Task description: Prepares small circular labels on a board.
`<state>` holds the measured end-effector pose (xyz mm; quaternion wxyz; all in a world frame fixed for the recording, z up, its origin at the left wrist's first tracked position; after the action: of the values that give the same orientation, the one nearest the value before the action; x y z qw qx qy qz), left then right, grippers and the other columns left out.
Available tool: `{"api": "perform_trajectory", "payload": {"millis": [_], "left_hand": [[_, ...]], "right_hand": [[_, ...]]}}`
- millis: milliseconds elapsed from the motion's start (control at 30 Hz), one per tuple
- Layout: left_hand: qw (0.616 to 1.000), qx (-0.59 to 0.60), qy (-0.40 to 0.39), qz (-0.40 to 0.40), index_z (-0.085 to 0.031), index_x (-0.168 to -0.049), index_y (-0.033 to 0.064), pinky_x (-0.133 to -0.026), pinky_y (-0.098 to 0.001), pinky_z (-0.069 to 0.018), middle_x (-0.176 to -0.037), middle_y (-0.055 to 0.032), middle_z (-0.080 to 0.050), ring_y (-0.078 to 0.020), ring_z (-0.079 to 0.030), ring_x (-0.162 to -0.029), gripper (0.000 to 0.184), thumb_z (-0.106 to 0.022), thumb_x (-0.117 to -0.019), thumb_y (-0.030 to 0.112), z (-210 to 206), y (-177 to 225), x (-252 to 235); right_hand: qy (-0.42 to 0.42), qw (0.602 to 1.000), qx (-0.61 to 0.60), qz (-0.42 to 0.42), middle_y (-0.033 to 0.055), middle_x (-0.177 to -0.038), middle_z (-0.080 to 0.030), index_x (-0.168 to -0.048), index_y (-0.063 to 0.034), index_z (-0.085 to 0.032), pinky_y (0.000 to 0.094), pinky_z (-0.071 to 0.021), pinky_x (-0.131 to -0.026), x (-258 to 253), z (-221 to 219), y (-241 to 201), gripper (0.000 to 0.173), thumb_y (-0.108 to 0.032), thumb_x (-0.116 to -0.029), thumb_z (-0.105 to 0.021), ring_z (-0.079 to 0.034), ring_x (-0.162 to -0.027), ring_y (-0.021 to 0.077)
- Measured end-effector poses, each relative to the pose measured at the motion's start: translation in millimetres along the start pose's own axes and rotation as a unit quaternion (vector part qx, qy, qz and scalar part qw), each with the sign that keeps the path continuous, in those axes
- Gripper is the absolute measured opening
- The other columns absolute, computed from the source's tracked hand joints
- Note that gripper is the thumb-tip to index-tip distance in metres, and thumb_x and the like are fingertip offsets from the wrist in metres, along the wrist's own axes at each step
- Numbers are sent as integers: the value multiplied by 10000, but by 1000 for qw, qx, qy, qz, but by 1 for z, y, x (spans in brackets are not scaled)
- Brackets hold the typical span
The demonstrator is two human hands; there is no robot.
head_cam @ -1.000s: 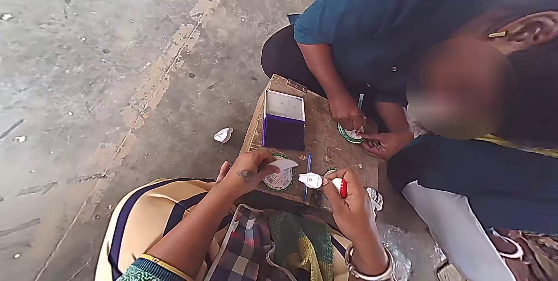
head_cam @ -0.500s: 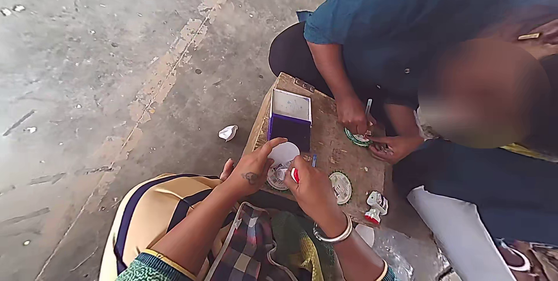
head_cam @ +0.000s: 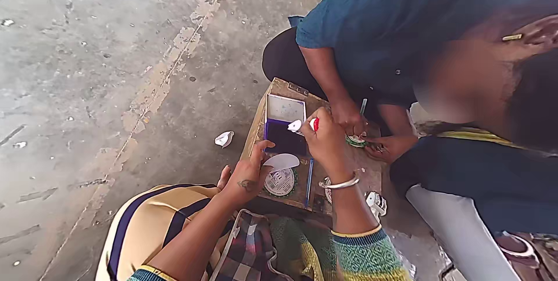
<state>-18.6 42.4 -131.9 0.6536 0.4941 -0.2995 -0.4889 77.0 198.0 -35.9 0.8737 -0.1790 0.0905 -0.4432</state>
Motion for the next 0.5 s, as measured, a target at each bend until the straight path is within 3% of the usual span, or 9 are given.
{"api": "perform_trajectory", "payload": {"millis": [167,233,300,367,400,433,500], "left_hand": [[998,-36,-33,-28,-668,-1151,-13,-807,-488,-566,-1088,-208,-702,-326,-706,-901,204,-571,-971,-8,4,6,-1],[995,-49,-84,-35,-754,-1064,26,-842,-522,-548,-1064,-193,-725,-344,-709,-948,272,-507,-973,-43,6,11,0],[988,-63,-122,-65,-775,-1118,60,-903,-550,-535,-1100,-190,-738,-364,-709,-1034,289,-535,-975,-13,8,11,2],[982,-70,-136,-109,-775,-1136,58,-920,-544,-534,-1105,-172,-745,-358,-700,-1077,239,-708,-922,139,6,6,6],[978,-78,-147,-122,-773,-1140,55,-939,-543,-531,-1126,-167,-745,-354,-690,-1117,316,-782,-872,222,5,4,8],[975,-86,-157,-129,-773,-1137,51,-956,-540,-524,-1149,-165,-741,-353,-676,-1152,366,-814,-844,266,6,4,8],[971,-96,-165,-143,-781,-1101,44,-972,-535,-527,-1157,-171,-740,-359,-666,-1189,295,-781,-881,240,6,3,6]], "right_hand": [[-43,997,54,-19,197,-817,-669,-1087,-2,-599,574,-503,-665,-13,-23,-8,217,-190,-997,-659,-684,-800,405],[-32,999,37,-19,206,-826,-668,-1105,5,-598,588,-503,-651,-8,-15,-3,243,-205,-999,-660,-681,-790,414],[24,1000,-8,-3,184,-797,-642,-1095,13,-588,562,-491,-605,4,-3,3,238,-196,-998,-650,-646,-711,373],[56,998,-40,-13,151,-782,-623,-1103,7,-589,526,-482,-605,22,12,7,234,-205,-1013,-634,-618,-681,317],[58,997,-48,-24,134,-765,-605,-1101,0,-586,510,-472,-598,32,16,9,225,-206,-1018,-620,-600,-666,295],[56,996,-54,-31,122,-750,-594,-1103,1,-592,498,-469,-594,41,19,12,225,-205,-1016,-610,-589,-655,278],[46,996,-66,-39,91,-739,-578,-1089,2,-607,446,-461,-606,58,23,18,215,-197,-1007,-598,-565,-650,218]]}}
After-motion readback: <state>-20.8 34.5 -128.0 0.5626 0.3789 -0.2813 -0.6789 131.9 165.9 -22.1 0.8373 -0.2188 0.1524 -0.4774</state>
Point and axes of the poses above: each hand's wrist, its own x-axis away from the middle knuckle, its own z-axis out of the back of the hand, y = z × x, the point moved 2 cm from there along -x, towards the middle knuckle
